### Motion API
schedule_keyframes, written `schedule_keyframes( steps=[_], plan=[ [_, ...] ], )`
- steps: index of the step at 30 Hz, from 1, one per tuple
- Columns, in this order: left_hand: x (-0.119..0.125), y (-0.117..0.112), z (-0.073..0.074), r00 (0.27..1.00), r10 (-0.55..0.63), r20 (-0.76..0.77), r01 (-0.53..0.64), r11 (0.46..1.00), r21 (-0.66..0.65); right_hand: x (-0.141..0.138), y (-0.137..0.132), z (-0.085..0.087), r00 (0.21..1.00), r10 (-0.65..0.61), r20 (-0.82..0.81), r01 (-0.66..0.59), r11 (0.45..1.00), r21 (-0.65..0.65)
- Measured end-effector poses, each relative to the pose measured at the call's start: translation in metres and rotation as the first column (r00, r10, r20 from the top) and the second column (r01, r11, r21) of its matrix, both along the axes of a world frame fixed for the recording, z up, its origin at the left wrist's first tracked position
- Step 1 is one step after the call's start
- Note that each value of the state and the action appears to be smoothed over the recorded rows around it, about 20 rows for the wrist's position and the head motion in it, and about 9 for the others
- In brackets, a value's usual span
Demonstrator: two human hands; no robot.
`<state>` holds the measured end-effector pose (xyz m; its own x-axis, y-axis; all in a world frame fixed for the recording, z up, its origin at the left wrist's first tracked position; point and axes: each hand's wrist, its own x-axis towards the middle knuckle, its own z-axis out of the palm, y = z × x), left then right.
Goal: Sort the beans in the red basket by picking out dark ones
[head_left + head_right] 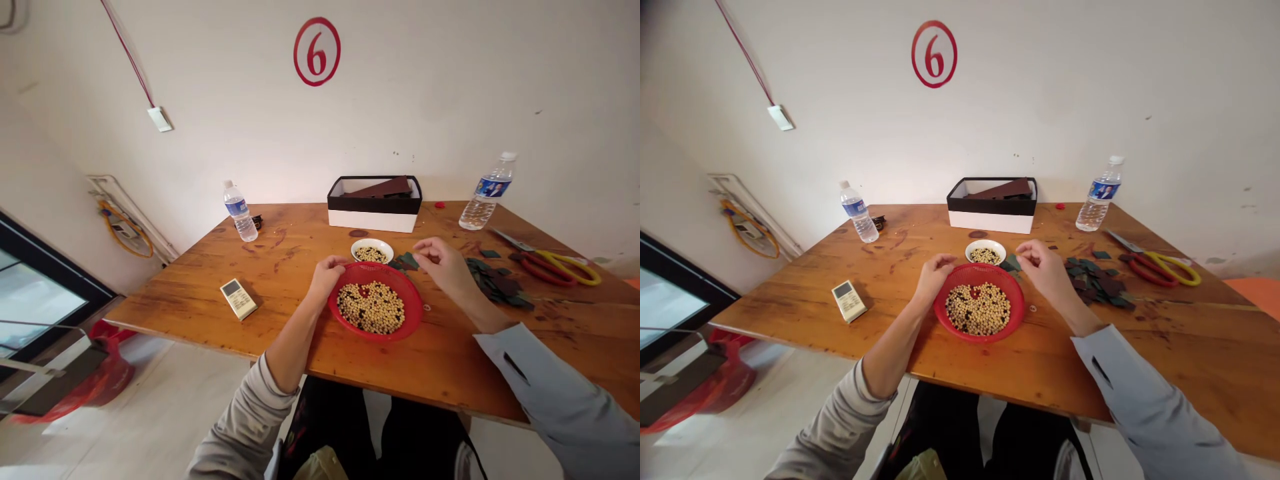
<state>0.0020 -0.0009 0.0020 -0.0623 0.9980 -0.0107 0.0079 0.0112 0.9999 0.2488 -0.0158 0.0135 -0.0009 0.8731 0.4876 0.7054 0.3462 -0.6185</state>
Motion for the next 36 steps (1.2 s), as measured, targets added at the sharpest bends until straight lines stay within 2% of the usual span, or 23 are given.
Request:
schedule_keyframes(
  steps=[2,3,4,6,9,11,14,17,20,23,25,26,27,29,31,36],
  plan=[
    [-0.001,-0.005,0.006,0.993,0.069,-0.092,-0.054,0.985,0.161,-0.011,-0.009,0.004,0.998,0.060,-0.020,-0.060,0.997,0.039],
    [-0.001,-0.008,0.011,0.981,0.100,-0.165,-0.051,0.959,0.278,-0.017,-0.014,0.005,0.996,0.085,-0.024,-0.084,0.995,0.054],
    [0.001,-0.012,0.015,0.965,0.104,-0.239,-0.007,0.927,0.375,-0.023,-0.019,0.006,0.994,0.106,-0.024,-0.104,0.992,0.067],
    [0.006,-0.021,0.025,0.948,-0.035,-0.317,0.173,0.891,0.419,-0.034,-0.027,0.009,0.988,0.155,-0.011,-0.153,0.985,0.081],
    [0.017,-0.031,0.036,0.899,-0.285,-0.332,0.387,0.871,0.301,-0.043,-0.035,0.011,0.972,0.233,0.007,-0.232,0.963,0.138],
    [0.023,-0.033,0.040,0.864,-0.391,-0.317,0.464,0.864,0.197,-0.044,-0.037,0.012,0.970,0.243,0.013,-0.243,0.959,0.147],
    [0.029,-0.028,0.041,0.882,-0.396,-0.254,0.429,0.899,0.086,-0.042,-0.037,0.010,0.961,0.266,0.069,-0.274,0.952,0.134],
    [0.032,-0.022,0.042,0.927,-0.342,-0.153,0.342,0.939,-0.028,-0.039,-0.035,0.008,0.929,0.264,0.258,-0.320,0.925,0.205],
    [0.036,-0.018,0.043,0.921,-0.386,-0.054,0.374,0.913,-0.162,-0.037,-0.033,0.006,0.883,0.183,0.432,-0.345,0.877,0.334],
    [0.038,-0.009,0.044,0.890,-0.451,-0.060,0.436,0.884,-0.169,-0.035,-0.032,0.005,0.900,0.091,0.425,-0.287,0.859,0.424],
    [0.038,0.002,0.044,0.881,-0.401,-0.252,0.400,0.915,-0.055,-0.034,-0.031,0.004,0.941,0.056,0.333,-0.209,0.870,0.446],
    [0.037,0.009,0.044,0.867,-0.309,-0.390,0.353,0.934,0.045,-0.033,-0.030,0.004,0.958,0.046,0.282,-0.172,0.879,0.444],
    [0.037,0.017,0.044,0.827,-0.170,-0.536,0.293,0.944,0.153,-0.033,-0.029,0.003,0.970,0.038,0.239,-0.142,0.888,0.437],
    [0.038,0.030,0.043,0.783,-0.065,-0.619,0.253,0.942,0.222,-0.032,-0.028,0.002,0.982,0.018,0.187,-0.097,0.902,0.420],
    [0.042,0.040,0.041,0.748,-0.049,-0.662,0.263,0.938,0.227,-0.031,-0.026,0.000,0.987,-0.003,0.164,-0.065,0.909,0.411],
    [0.054,0.052,0.033,0.665,-0.095,-0.740,0.350,0.916,0.197,-0.029,-0.025,-0.002,0.990,-0.022,0.139,-0.036,0.913,0.407]
  ],
)
